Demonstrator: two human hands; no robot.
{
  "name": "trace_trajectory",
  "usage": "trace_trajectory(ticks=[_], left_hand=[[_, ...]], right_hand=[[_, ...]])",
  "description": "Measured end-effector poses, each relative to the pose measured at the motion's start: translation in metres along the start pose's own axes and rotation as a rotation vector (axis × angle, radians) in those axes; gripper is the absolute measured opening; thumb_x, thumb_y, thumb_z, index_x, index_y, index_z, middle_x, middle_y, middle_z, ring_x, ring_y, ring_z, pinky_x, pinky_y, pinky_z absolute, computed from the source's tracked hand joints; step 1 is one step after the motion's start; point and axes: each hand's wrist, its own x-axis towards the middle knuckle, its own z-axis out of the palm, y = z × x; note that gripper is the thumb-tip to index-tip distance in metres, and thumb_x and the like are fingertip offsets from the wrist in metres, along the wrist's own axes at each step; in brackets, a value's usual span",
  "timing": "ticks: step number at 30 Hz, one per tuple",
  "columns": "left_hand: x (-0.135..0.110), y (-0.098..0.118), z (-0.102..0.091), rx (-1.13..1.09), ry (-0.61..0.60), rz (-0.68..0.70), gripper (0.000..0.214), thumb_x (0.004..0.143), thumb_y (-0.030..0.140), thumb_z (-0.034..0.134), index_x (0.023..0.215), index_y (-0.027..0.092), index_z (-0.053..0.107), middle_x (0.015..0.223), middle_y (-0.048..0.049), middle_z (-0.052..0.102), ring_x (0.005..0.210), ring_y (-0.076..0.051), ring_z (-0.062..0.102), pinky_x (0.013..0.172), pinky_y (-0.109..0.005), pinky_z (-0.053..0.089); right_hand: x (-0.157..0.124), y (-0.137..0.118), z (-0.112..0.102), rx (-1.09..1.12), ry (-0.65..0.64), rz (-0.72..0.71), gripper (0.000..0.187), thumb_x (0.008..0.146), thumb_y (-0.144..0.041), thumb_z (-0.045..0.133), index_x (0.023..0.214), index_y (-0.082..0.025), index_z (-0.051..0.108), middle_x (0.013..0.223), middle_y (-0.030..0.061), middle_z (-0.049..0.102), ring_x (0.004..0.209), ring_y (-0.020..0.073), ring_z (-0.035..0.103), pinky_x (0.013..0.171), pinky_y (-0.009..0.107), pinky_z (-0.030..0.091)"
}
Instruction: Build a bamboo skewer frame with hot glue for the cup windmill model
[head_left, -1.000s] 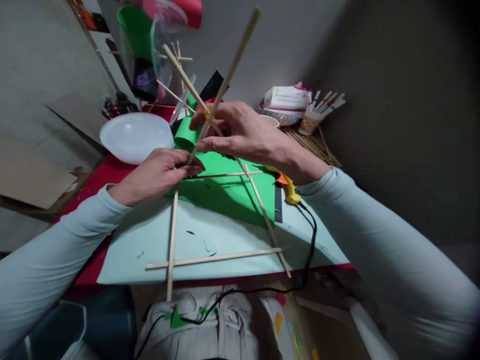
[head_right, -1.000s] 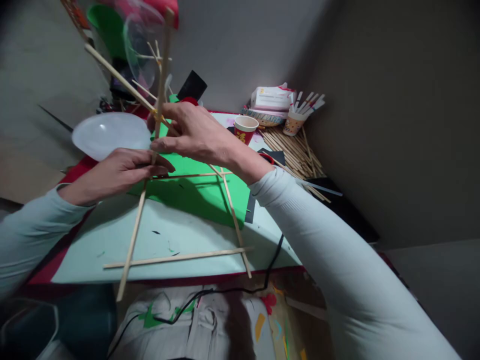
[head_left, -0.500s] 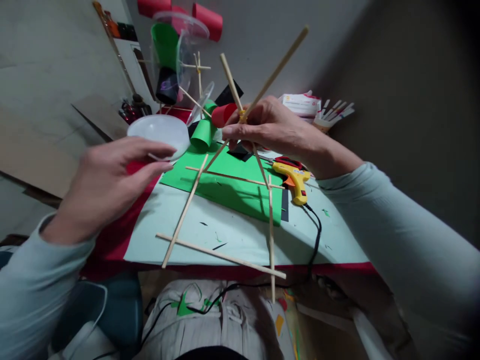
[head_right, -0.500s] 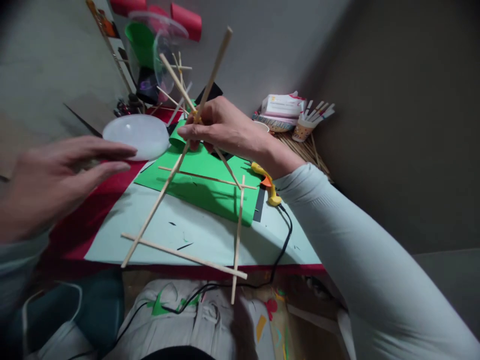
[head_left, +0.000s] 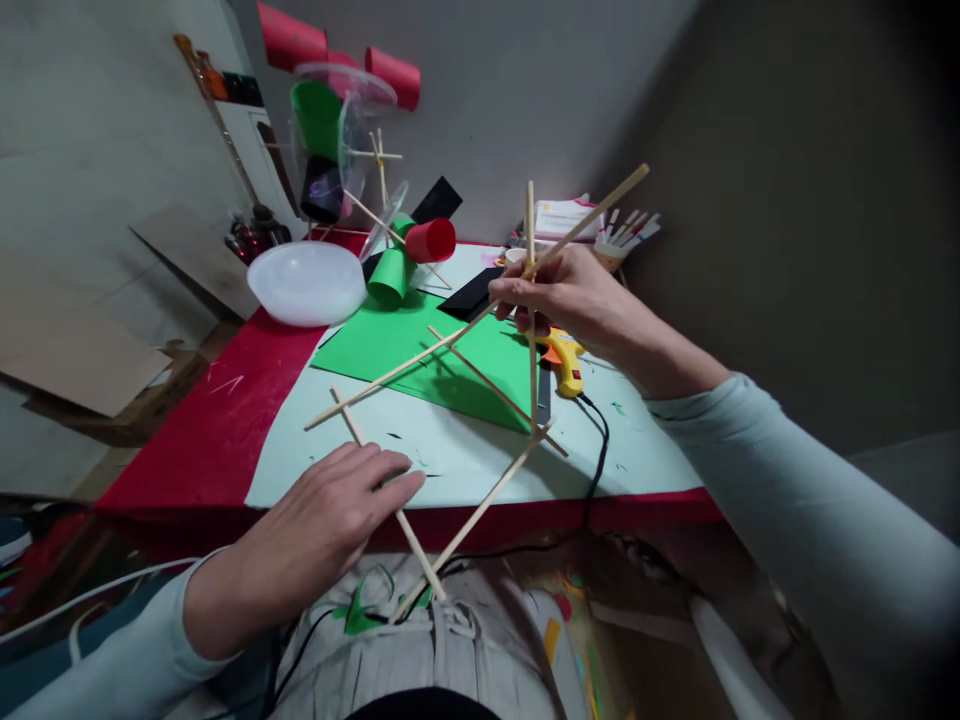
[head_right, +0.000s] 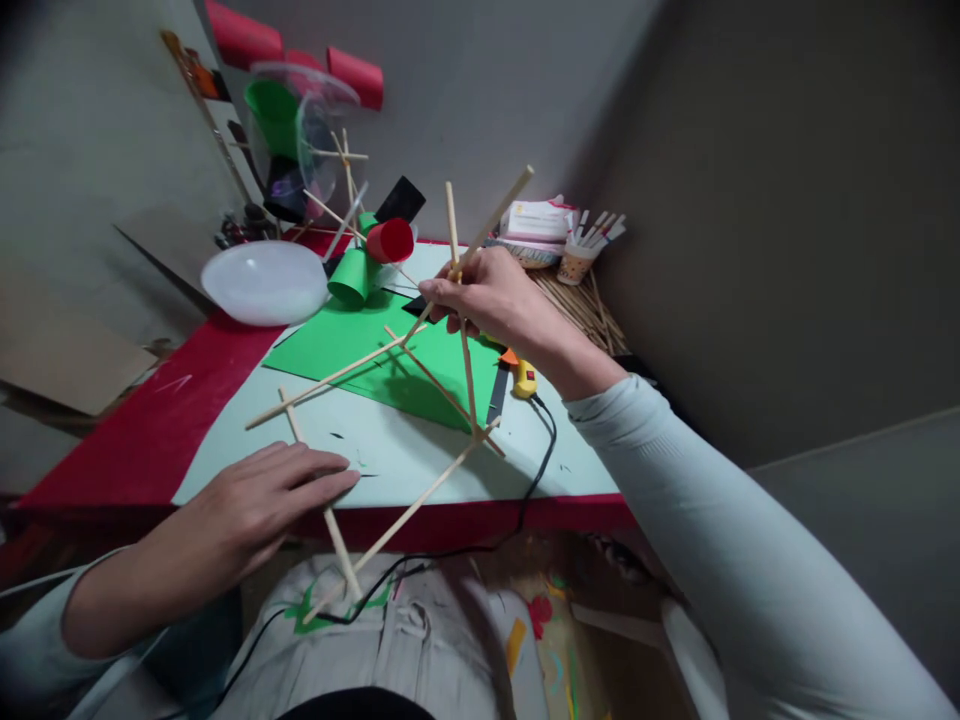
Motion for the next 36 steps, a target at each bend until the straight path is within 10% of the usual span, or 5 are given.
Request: trace_trajectory(ticks=[16, 27, 36], left_hand=[[-0.02, -0.027, -0.011, -0.156, -0.052, -0.067, 0.06, 0.073, -0.009, 0.044, 0.119, 0.025, 0.063, 0.119, -0.0068, 0.066, 0.109, -0.021, 0.062, 0.09, -0.031, 0.055], [0.0, -0.034, -0.007, -0.077, -0.004, 0.066, 0.035, 0.092, -0.002, 0.041, 0.106, 0.022, 0.062, 0.102, -0.0035, 0.064, 0.095, -0.018, 0.054, 0.083, -0.028, 0.044], [-0.003, 0.008, -0.006, -0.014, 0.123, 0.005, 0.038, 0.088, -0.005, 0.039, 0.112, 0.017, 0.059, 0.104, -0.0081, 0.06, 0.1, -0.023, 0.05, 0.089, -0.04, 0.041]], right_hand=[[-0.043, -0.007, 0.011, -0.033, 0.117, 0.034, 0.025, 0.09, -0.031, 0.066, 0.071, -0.017, 0.059, 0.06, -0.0014, 0.054, 0.048, 0.009, 0.051, 0.042, 0.024, 0.042], [-0.029, -0.002, 0.009, -0.074, 0.053, 0.009, 0.025, 0.092, -0.038, 0.065, 0.081, -0.015, 0.066, 0.066, 0.0002, 0.059, 0.049, 0.0095, 0.052, 0.044, 0.025, 0.04], [0.016, -0.014, 0.005, 0.112, -0.074, -0.14, 0.032, 0.091, -0.043, 0.07, 0.08, -0.013, 0.07, 0.069, 0.0013, 0.061, 0.056, 0.0088, 0.045, 0.049, 0.025, 0.034]])
